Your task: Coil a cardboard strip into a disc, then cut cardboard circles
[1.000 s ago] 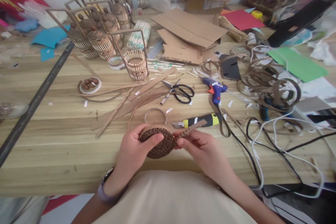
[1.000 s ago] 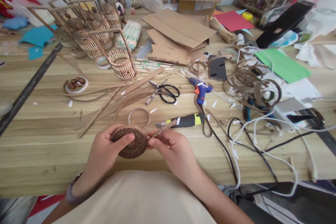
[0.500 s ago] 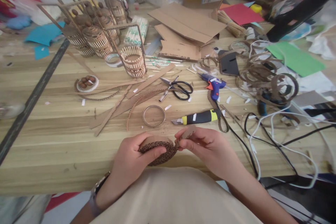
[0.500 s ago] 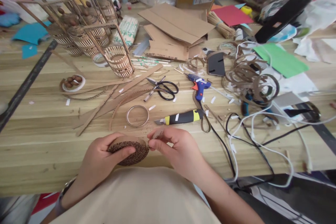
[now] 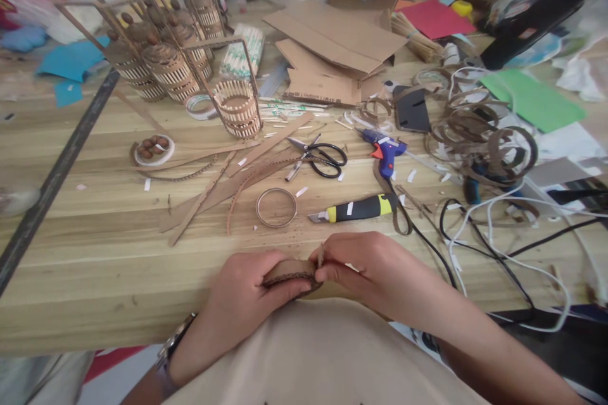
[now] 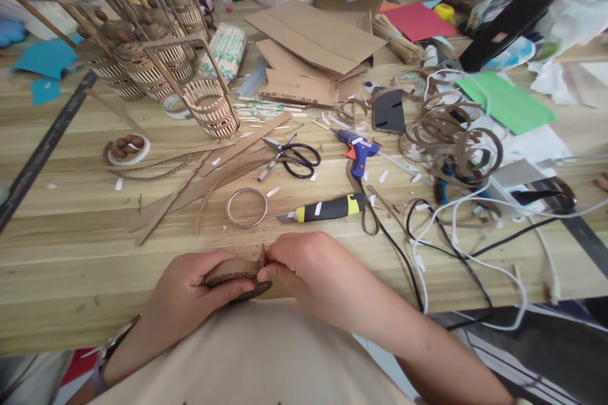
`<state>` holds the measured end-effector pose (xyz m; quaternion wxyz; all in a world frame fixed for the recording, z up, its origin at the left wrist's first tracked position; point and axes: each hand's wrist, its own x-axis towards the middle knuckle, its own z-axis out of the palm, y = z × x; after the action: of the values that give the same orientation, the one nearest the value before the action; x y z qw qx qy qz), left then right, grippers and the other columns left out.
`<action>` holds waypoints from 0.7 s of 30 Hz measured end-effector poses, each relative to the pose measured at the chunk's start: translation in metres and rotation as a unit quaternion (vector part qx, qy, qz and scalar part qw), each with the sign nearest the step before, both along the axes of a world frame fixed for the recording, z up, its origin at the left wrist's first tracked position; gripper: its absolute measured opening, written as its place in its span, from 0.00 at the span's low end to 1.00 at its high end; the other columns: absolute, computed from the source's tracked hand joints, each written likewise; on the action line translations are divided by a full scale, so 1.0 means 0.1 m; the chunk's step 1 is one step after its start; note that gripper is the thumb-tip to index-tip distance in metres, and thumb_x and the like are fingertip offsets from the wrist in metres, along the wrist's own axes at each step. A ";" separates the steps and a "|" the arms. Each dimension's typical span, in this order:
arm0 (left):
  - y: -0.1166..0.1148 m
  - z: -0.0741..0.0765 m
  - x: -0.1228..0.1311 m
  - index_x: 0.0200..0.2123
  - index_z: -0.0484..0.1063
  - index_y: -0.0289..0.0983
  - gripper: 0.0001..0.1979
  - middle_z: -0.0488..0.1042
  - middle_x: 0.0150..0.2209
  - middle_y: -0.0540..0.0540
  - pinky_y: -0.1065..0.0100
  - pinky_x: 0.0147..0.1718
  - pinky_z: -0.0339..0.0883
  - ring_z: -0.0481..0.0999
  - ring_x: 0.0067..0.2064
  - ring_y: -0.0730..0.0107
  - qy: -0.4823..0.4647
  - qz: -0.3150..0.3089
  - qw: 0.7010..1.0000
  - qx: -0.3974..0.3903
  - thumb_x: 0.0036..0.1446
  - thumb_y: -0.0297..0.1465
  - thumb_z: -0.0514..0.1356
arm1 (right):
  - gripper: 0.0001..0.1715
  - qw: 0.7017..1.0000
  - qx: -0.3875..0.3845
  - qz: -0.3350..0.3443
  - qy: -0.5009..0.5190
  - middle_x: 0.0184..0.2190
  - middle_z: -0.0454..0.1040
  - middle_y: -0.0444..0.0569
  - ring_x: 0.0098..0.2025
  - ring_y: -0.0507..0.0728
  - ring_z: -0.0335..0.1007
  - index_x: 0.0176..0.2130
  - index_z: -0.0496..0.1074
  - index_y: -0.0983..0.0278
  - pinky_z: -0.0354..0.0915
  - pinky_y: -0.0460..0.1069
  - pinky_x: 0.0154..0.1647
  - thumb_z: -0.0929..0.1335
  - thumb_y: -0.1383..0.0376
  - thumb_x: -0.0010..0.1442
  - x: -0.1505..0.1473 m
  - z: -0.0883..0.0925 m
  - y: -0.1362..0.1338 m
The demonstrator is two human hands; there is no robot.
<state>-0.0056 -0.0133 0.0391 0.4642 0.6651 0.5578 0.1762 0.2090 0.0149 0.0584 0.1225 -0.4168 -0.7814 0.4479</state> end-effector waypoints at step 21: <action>0.19 -0.27 0.00 0.57 0.68 0.41 0.32 0.73 0.60 0.39 0.52 0.57 0.66 0.71 0.62 0.47 0.078 0.104 0.974 0.188 0.51 0.39 0.72 | 0.20 0.993 0.082 -0.051 -0.066 0.19 0.68 0.41 0.21 0.51 0.61 0.22 0.68 0.62 0.51 0.47 0.24 0.67 0.68 0.65 -0.10 -0.18 0.19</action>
<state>-0.0051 0.0058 0.0118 0.2651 0.6904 0.6152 0.2732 0.1986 0.0336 0.0404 0.1269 -0.4735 -0.7995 0.3471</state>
